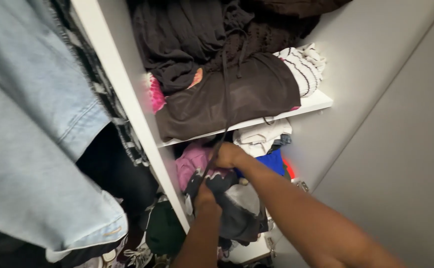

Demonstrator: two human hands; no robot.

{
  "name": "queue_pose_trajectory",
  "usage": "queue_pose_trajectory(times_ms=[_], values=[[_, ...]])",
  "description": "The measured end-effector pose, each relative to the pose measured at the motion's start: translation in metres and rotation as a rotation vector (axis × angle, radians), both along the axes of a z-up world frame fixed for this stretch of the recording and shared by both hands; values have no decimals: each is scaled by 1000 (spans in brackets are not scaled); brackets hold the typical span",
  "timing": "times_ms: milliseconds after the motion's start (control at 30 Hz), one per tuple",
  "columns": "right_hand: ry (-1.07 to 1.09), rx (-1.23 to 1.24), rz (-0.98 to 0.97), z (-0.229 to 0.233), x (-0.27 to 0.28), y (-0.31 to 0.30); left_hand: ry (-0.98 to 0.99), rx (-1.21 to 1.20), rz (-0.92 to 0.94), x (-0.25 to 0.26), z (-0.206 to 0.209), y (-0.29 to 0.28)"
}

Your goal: Folding clothes and organizing them on closet shelves.

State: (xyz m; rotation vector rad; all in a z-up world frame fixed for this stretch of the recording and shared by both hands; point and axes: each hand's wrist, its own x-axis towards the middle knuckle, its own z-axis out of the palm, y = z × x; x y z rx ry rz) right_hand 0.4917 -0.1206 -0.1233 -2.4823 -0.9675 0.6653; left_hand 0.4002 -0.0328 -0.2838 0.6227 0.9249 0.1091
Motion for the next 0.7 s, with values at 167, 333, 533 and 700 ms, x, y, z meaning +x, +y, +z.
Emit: queue_pose_trajectory(times_ms=[167,333,533,700], values=[[-236,351,-249,-12,-20,33,-179,117,43,-25,13,-1],[-36,89,-185,-20,-49,45,-248,-57,-19,-62,50,-9],[318,-78,-225,17,-71,29,-199,160,-114,-102,33,-19],[359,-31,-338,5,-118,-2,-168,183,-187,-156,25,-32]])
